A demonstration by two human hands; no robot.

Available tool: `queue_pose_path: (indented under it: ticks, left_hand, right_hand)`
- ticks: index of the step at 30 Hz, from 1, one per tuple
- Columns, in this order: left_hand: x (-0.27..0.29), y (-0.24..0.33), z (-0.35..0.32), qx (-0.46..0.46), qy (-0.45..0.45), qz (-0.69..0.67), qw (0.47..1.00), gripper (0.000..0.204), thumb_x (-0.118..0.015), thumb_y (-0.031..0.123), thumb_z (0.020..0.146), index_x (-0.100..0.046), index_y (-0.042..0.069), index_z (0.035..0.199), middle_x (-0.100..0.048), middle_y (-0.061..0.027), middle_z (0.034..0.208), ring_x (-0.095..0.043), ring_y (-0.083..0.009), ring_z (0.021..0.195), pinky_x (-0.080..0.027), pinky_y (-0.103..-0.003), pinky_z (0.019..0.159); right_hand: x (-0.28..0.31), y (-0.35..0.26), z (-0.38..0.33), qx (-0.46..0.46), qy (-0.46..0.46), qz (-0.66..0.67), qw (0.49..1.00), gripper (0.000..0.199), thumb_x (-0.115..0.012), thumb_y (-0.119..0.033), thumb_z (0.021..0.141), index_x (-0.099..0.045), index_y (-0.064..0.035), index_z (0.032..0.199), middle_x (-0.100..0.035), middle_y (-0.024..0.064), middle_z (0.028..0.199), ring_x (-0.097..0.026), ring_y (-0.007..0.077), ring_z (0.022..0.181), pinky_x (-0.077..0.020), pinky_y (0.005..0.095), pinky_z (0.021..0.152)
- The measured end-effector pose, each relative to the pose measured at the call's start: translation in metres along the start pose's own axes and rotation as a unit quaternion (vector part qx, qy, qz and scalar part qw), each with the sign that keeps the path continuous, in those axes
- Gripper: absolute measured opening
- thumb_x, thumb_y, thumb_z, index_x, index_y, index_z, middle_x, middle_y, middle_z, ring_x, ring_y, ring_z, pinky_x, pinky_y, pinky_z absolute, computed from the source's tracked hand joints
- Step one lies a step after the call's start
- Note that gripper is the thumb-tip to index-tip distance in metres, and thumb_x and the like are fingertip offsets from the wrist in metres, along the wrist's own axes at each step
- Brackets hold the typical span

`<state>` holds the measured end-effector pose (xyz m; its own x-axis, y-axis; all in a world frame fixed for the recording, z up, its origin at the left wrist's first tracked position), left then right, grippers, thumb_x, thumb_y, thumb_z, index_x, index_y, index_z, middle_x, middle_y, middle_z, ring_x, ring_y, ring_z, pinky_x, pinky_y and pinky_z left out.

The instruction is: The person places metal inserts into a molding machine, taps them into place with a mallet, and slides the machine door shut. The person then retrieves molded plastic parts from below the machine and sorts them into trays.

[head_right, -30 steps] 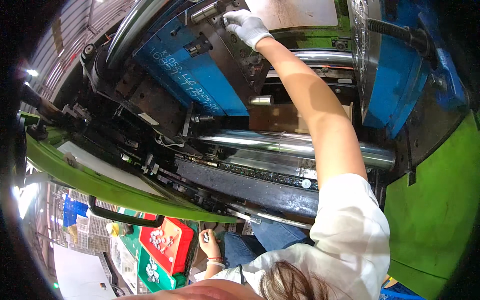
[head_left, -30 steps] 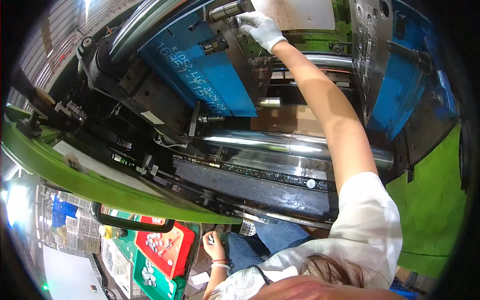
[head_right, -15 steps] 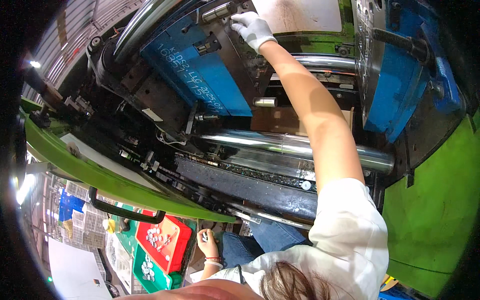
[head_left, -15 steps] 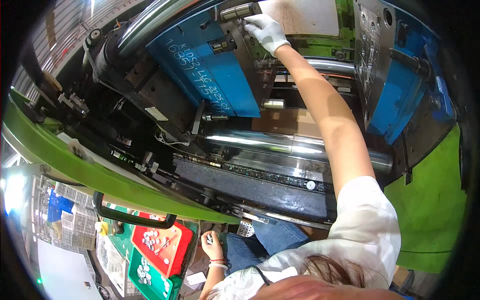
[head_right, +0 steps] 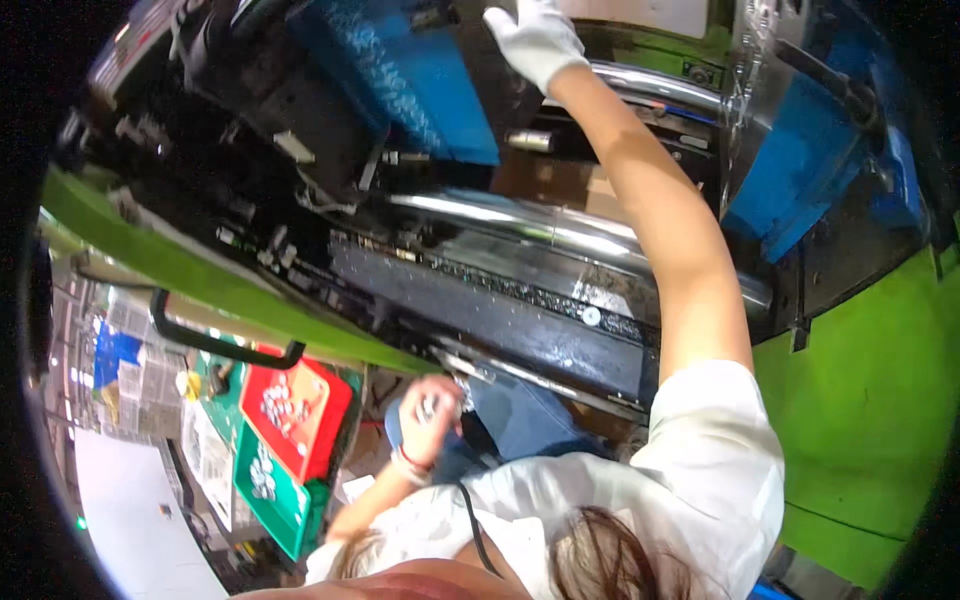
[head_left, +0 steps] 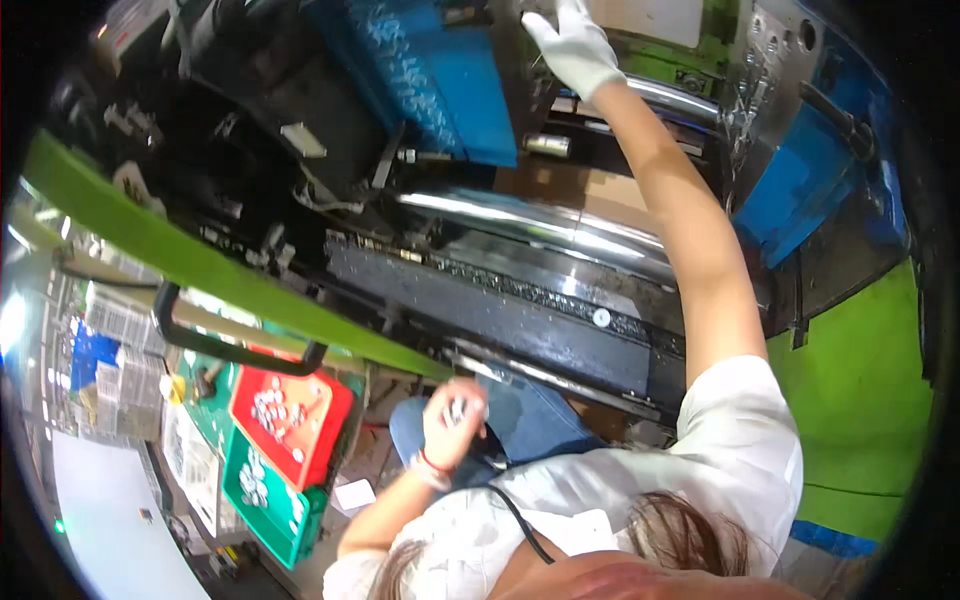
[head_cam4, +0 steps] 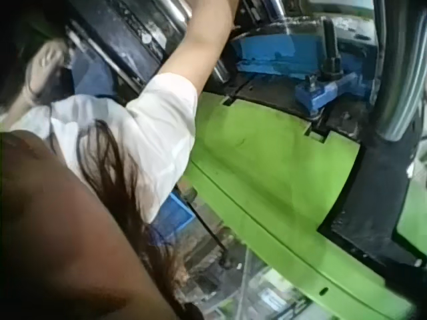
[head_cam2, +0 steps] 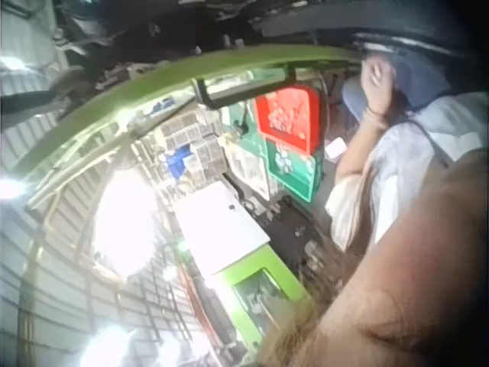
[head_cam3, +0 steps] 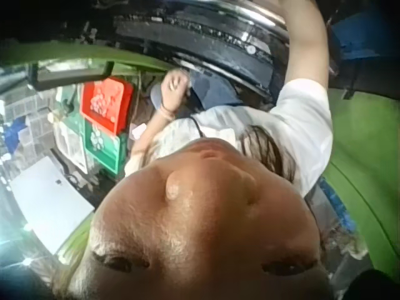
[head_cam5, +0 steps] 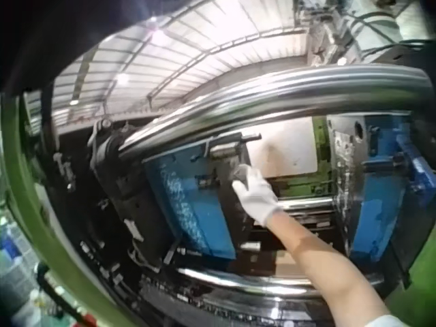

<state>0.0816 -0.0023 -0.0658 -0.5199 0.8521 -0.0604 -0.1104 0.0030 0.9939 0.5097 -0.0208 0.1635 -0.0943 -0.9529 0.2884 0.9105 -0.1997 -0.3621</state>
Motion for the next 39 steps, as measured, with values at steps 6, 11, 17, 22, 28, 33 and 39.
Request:
queue_pose_path:
  ticks: [6, 11, 17, 22, 28, 33, 39]
  left_hand:
    - [-0.020, 0.047, 0.078, 0.086, 0.159, -0.285, 0.941, 0.026, -0.061, 0.025, 0.091, -0.053, 0.007, 0.109, -0.060, -0.0051, 0.093, -0.051, -0.0100, 0.060, -0.042, -0.023, 0.045]
    - [-0.031, 0.062, 0.094, 0.063, 0.178, -0.232, 0.954, 0.029, -0.059, 0.025, 0.092, -0.051, 0.002, 0.110, -0.058, -0.0069, 0.086, -0.056, -0.0125, 0.063, -0.051, -0.026, 0.047]
    - [-0.031, 0.064, 0.084, 0.016, 0.175, -0.231, 0.957, 0.035, -0.052, 0.035, 0.096, -0.048, 0.004, 0.111, -0.057, -0.0085, 0.089, -0.056, -0.0139, 0.063, -0.051, -0.026, 0.047]
    - [-0.024, 0.059, 0.087, 0.034, 0.157, -0.306, 0.938, 0.033, -0.048, 0.035, 0.098, -0.049, 0.005, 0.111, -0.058, -0.0075, 0.087, -0.056, -0.0147, 0.064, -0.051, -0.026, 0.049]
    - [-0.024, 0.064, 0.082, 0.082, 0.063, -0.361, 0.927, 0.031, -0.050, 0.031, 0.097, -0.051, 0.002, 0.109, -0.058, -0.0096, 0.089, -0.057, -0.0164, 0.065, -0.052, -0.026, 0.048]
    - [-0.021, 0.071, 0.081, 0.106, -0.007, -0.359, 0.927, 0.029, -0.052, 0.026, 0.097, -0.052, 0.000, 0.111, -0.059, -0.0102, 0.091, -0.056, -0.0159, 0.065, -0.050, -0.024, 0.047]
    - [-0.017, 0.073, 0.080, 0.117, -0.003, -0.351, 0.929, 0.031, -0.055, 0.022, 0.096, -0.052, -0.001, 0.115, -0.059, -0.0095, 0.089, -0.058, -0.0153, 0.067, -0.052, -0.024, 0.049]
  right_hand:
    - [0.019, -0.157, -0.136, 0.021, -0.594, 0.276, 0.756, 0.036, -0.064, -0.032, 0.086, -0.062, -0.0079, 0.113, -0.067, 0.0075, 0.092, -0.063, 0.0183, 0.083, -0.0497, 0.0312, 0.075]
    - [0.017, -0.158, -0.174, 0.016, -0.557, 0.211, 0.803, 0.042, -0.067, -0.028, 0.081, -0.059, -0.0076, 0.117, -0.062, 0.0104, 0.087, -0.061, 0.0242, 0.080, -0.0492, 0.0344, 0.074]
    - [0.022, -0.160, -0.187, 0.023, -0.499, 0.221, 0.838, 0.039, -0.067, -0.025, 0.081, -0.059, -0.0063, 0.115, -0.061, 0.0106, 0.094, -0.061, 0.0231, 0.082, -0.0495, 0.0328, 0.075]
    - [0.022, -0.158, -0.190, -0.104, -0.461, 0.319, 0.821, 0.031, -0.068, -0.023, 0.079, -0.062, -0.0079, 0.105, -0.061, 0.0083, 0.091, -0.062, 0.0223, 0.081, -0.0507, 0.0319, 0.074]
    - [0.025, -0.153, -0.181, 0.055, -0.368, 0.402, 0.837, 0.025, -0.067, -0.001, 0.076, -0.064, -0.0064, 0.100, -0.061, 0.0067, 0.095, -0.062, 0.0194, 0.089, -0.0515, 0.0315, 0.077]
    - [0.025, -0.148, -0.182, 0.086, -0.372, 0.420, 0.824, 0.031, -0.066, 0.005, 0.075, -0.064, -0.0047, 0.104, -0.063, 0.0088, 0.102, -0.062, 0.0224, 0.094, -0.0509, 0.0320, 0.082]
    - [0.015, -0.140, -0.194, -0.080, -0.442, 0.491, 0.746, 0.036, -0.066, -0.013, 0.085, -0.059, 0.0003, 0.118, -0.059, 0.0138, 0.117, -0.058, 0.0246, 0.108, -0.0474, 0.0347, 0.090]
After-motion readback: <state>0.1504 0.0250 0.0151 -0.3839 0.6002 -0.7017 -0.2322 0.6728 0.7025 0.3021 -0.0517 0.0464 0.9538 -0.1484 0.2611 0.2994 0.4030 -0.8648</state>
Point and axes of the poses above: each hand's wrist, its own z-axis towards the middle knuckle, its own x-axis out of the back of the hand, y = z × x, the point moved 3 cm from there along z, towards the middle knuckle
